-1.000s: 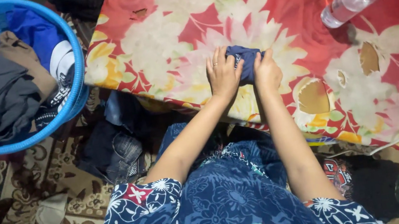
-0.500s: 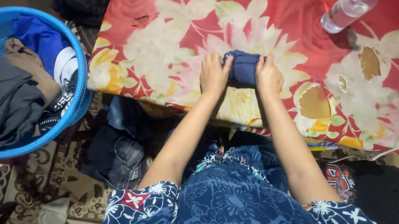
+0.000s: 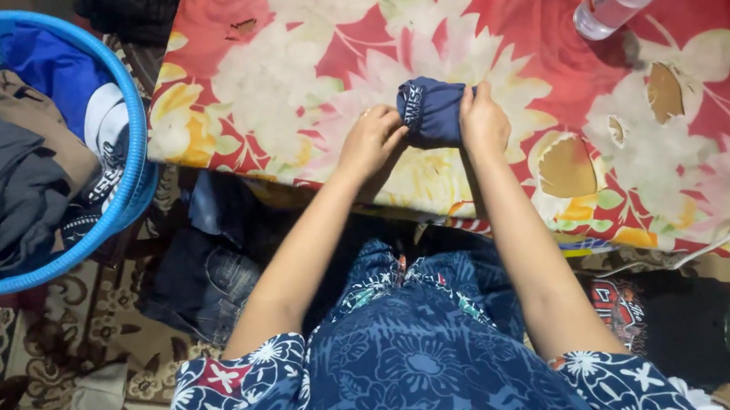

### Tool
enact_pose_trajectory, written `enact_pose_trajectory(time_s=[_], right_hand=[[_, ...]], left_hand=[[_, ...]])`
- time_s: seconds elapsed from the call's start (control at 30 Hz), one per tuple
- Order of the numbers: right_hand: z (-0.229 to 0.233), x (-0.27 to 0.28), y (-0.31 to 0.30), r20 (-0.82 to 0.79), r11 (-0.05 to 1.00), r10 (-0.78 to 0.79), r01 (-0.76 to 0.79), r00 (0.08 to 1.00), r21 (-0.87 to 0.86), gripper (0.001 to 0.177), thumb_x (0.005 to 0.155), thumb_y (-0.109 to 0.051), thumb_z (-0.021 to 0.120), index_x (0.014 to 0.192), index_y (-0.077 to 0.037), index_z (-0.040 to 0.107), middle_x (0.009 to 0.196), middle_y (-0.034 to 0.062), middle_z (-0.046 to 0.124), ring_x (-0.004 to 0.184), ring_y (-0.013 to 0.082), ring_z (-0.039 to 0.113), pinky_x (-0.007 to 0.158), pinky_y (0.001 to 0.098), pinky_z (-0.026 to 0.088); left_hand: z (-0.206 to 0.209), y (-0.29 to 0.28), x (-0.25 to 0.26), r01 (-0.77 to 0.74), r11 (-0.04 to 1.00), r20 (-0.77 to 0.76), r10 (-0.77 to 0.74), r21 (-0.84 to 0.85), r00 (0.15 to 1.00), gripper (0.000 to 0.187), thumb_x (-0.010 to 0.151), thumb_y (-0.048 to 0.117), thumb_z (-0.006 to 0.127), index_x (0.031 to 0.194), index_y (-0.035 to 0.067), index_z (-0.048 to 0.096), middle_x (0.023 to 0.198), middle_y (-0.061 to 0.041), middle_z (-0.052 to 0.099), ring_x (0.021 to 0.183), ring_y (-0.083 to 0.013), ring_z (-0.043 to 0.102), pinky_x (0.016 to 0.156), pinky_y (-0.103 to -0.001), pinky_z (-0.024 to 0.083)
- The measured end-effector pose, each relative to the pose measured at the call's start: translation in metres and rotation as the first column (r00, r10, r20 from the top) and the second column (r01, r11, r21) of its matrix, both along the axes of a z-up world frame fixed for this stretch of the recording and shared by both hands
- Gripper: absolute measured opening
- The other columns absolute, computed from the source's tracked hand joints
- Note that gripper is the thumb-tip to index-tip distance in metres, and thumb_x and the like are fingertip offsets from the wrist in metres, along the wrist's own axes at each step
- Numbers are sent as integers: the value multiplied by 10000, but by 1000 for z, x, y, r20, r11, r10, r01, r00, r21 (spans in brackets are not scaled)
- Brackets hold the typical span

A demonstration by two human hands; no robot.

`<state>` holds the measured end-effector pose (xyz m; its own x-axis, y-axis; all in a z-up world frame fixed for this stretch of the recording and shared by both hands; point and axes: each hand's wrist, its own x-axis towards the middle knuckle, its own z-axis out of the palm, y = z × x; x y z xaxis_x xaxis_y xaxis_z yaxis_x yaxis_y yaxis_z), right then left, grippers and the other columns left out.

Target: Ironing brown trousers and folding laundry from a basket.

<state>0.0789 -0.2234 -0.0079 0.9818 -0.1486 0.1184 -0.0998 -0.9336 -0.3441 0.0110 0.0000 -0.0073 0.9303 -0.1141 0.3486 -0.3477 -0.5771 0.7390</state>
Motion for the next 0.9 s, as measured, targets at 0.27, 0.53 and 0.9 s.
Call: enact_pose_trajectory(time_s=[0.27, 0.53, 0.9], right_hand=[[-1, 3, -3, -20, 1000, 10, -9, 1000, 13, 382, 1073, -428, 459, 1142, -68, 569, 850, 280, 713, 818, 504, 686, 732, 611, 523], [-69, 17, -14, -93, 980, 47, -28, 995, 197, 455, 1050, -411, 467, 1165, 3, 617, 1004, 344, 695, 968, 525, 667, 858, 586, 518], [15, -20, 130, 229, 839, 411, -464, 883, 285, 412, 984, -284, 657, 1246, 22, 574, 1134, 242, 665, 1041, 388, 668, 899, 466, 530]], left_hand=[[-17, 3, 13, -84, 985, -241, 119, 150, 963, 290, 968, 340, 713, 924, 54, 710, 902, -166, 673, 865, -370, 661, 774, -479, 531], [-43, -75, -17, -355, 714, -585, -95, -603, 805, 492, 931, 449, 764, 996, -31, 677, 839, -152, 723, 677, -186, 673, 650, -410, 562], [-77, 52, -8, -771, 487, -681, 398, -411, 615, 507, 982, 365, 769, 927, -138, 737, 853, -223, 777, 774, -211, 736, 754, -406, 556]])
